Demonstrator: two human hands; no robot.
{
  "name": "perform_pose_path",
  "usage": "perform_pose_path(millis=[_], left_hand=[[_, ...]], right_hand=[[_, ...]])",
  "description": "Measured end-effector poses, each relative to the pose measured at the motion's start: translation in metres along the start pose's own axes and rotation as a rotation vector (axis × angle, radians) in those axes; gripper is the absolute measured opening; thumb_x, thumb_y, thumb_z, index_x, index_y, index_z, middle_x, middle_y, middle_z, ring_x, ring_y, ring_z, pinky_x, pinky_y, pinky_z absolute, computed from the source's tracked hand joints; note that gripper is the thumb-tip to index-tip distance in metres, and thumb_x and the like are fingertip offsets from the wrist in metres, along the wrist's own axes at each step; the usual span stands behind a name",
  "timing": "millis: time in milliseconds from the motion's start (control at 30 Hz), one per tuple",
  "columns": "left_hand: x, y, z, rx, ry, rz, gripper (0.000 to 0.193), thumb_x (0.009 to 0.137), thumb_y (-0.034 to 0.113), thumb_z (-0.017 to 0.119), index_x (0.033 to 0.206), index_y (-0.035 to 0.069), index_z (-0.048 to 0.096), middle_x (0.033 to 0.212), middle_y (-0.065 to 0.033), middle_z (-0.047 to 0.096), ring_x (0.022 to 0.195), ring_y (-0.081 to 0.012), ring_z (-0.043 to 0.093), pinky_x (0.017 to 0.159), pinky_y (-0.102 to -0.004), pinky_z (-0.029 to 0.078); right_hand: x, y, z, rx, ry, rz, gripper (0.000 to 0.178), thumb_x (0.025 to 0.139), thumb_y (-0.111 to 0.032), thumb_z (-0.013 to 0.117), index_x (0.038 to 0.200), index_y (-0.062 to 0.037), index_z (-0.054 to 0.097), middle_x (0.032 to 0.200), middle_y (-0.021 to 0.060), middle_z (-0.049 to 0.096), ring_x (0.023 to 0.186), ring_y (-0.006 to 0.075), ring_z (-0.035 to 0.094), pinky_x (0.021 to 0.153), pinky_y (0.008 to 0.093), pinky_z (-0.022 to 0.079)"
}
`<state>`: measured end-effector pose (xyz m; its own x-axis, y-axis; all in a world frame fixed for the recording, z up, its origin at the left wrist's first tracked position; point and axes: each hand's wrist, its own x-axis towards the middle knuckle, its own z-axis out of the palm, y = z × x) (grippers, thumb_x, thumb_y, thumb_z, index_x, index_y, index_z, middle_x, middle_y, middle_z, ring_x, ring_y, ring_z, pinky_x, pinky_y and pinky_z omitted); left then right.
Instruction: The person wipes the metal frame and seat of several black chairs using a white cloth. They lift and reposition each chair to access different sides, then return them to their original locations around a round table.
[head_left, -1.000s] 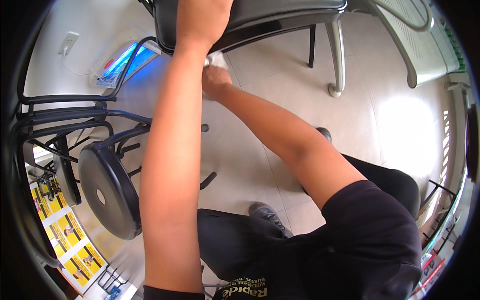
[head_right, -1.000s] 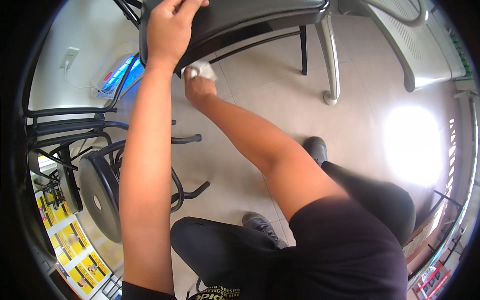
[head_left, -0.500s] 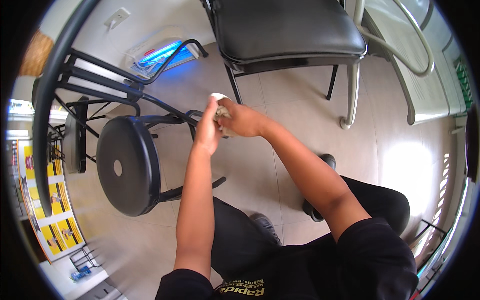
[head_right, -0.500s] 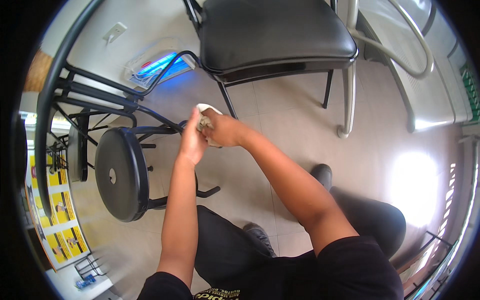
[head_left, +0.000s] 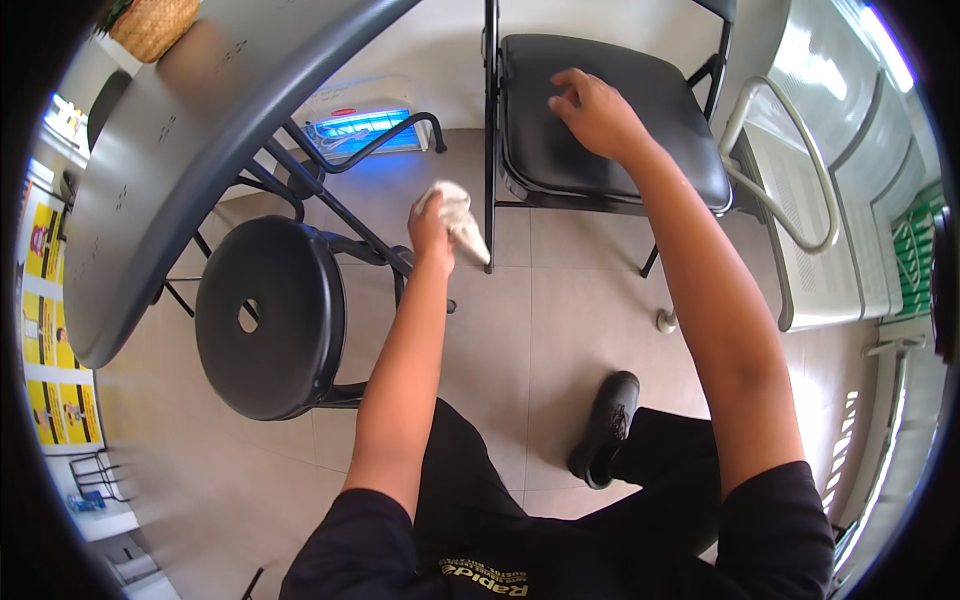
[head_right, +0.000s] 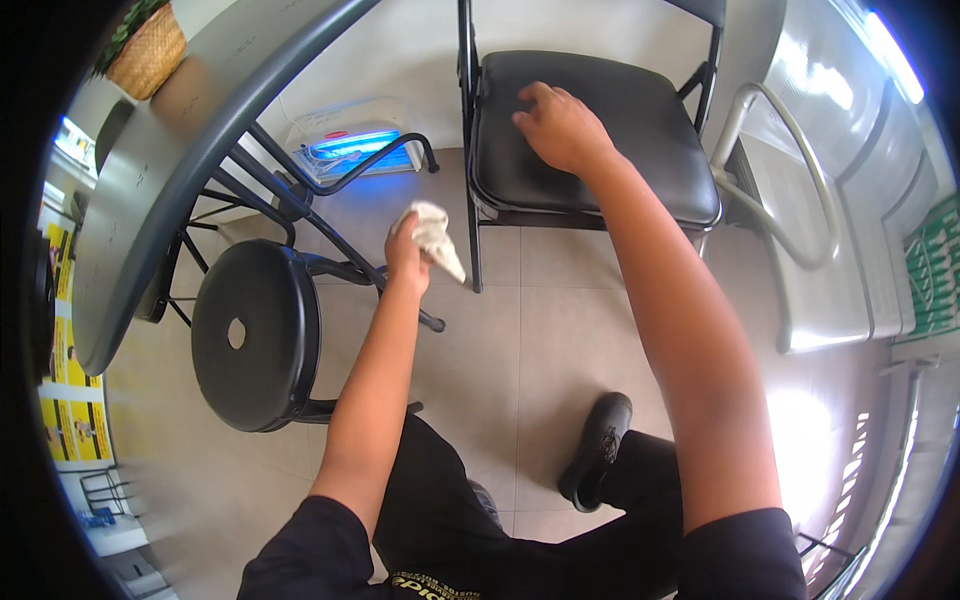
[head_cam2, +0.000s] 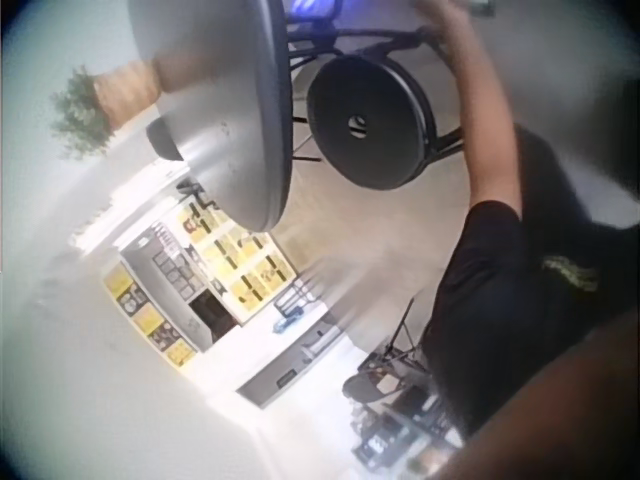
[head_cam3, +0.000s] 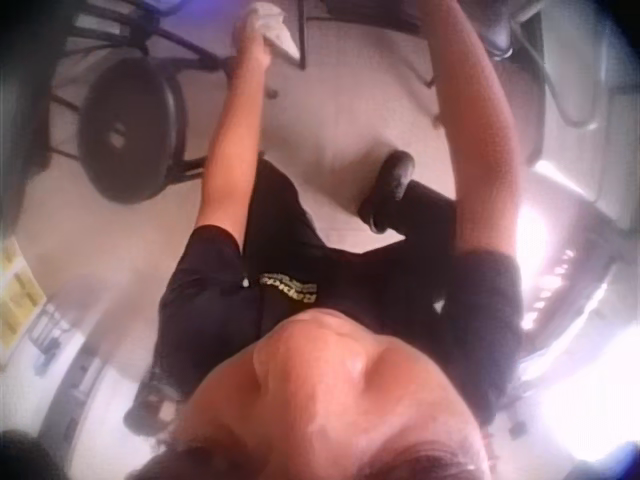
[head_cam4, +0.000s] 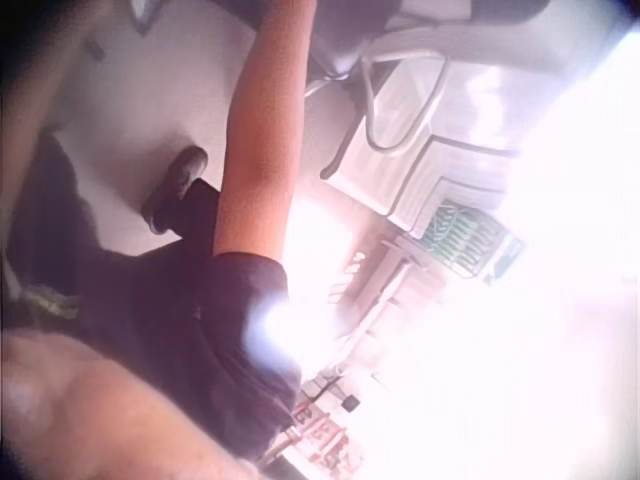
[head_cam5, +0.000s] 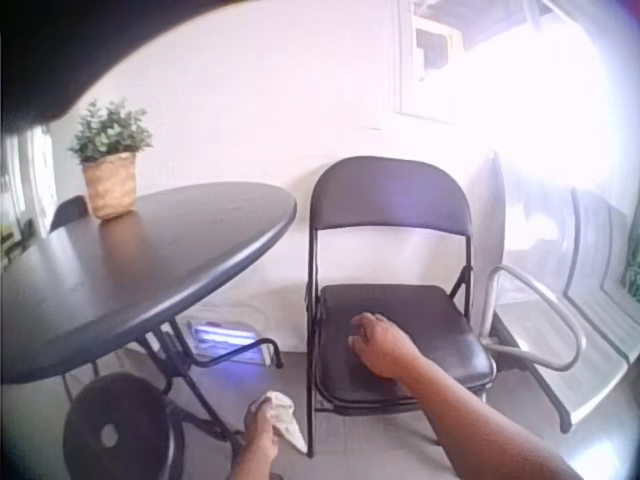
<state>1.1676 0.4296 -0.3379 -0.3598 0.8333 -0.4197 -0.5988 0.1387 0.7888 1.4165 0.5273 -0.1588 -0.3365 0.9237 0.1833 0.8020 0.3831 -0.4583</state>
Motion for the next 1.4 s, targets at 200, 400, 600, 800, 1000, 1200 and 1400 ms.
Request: perform_pose_path(millis=[200,400,600,800,1000,1200,1400], left_hand=[[0.105,0.045,0.101,0.362,-0.011,0.779,0.053,0.105,0.04,0.05,0.136,-0.002,0.06,0.134,-0.0214,0.064,0.126,-0.0363,0.058,0.11,-0.0421,0.042],[0.106,-0.009,0.117,0.351,-0.265,0.814,0.044,0.107,0.027,0.049,0.144,0.003,0.053,0.138,-0.0211,0.06,0.129,-0.0371,0.057,0.108,-0.041,0.044],[0.077,-0.098,0.036,0.895,-0.019,1.002,0.047,0.1,0.018,0.065,0.141,0.004,0.048,0.127,-0.0217,0.059,0.116,-0.0427,0.058,0.098,-0.0487,0.048],[0.048,-0.218,-0.061,1.152,0.101,0.731,0.043,0.099,0.018,0.066,0.134,0.001,0.048,0.121,-0.0199,0.058,0.112,-0.042,0.058,0.094,-0.0514,0.049],[0.061,-0.231,-0.08,1.498,0.121,0.337,0.048,0.097,0.019,0.068,0.135,-0.001,0.047,0.126,-0.0203,0.056,0.116,-0.0431,0.056,0.1,-0.0522,0.046],[0.052,-0.157,0.034,1.002,0.321,0.73,0.063,0.094,0.017,0.071,0.146,-0.001,0.041,0.138,-0.0223,0.051,0.128,-0.0432,0.049,0.107,-0.052,0.041],[0.045,-0.175,0.025,1.025,0.35,0.756,0.074,0.098,0.023,0.066,0.158,0.004,0.029,0.152,-0.0211,0.042,0.137,-0.0412,0.043,0.111,-0.0551,0.036]], right_hand=[[-0.003,-0.022,0.051,-0.22,0.18,0.042,0.039,0.099,-0.037,0.054,0.13,-0.0151,0.063,0.129,0.0108,0.059,0.124,0.0321,0.056,0.103,0.0444,0.049],[-0.004,-0.006,0.05,-0.249,0.222,0.045,0.036,0.099,-0.036,0.055,0.126,-0.0148,0.065,0.126,0.0113,0.06,0.122,0.0328,0.057,0.103,0.0446,0.05],[-0.004,-0.006,0.05,-0.247,0.218,0.049,0.038,0.099,-0.038,0.056,0.129,-0.0153,0.064,0.124,0.0106,0.061,0.123,0.0322,0.057,0.103,0.0438,0.05],[-0.003,-0.01,0.05,-0.26,0.221,0.048,0.039,0.099,-0.038,0.054,0.129,-0.0145,0.065,0.125,0.0101,0.062,0.124,0.0316,0.057,0.104,0.0434,0.049],[-0.002,-0.012,0.053,-0.218,0.252,0.022,0.04,0.098,-0.038,0.054,0.128,-0.0138,0.066,0.126,0.0104,0.063,0.124,0.0317,0.057,0.104,0.0433,0.049],[-0.004,0.003,0.056,-0.227,0.29,0.029,0.04,0.097,-0.038,0.054,0.126,-0.0136,0.067,0.125,0.0108,0.064,0.123,0.0319,0.058,0.104,0.0438,0.049],[-0.004,-0.014,0.048,-0.164,0.315,-0.022,0.032,0.096,-0.031,0.058,0.115,-0.0082,0.067,0.115,0.0153,0.065,0.115,0.0363,0.059,0.099,0.0465,0.05]])
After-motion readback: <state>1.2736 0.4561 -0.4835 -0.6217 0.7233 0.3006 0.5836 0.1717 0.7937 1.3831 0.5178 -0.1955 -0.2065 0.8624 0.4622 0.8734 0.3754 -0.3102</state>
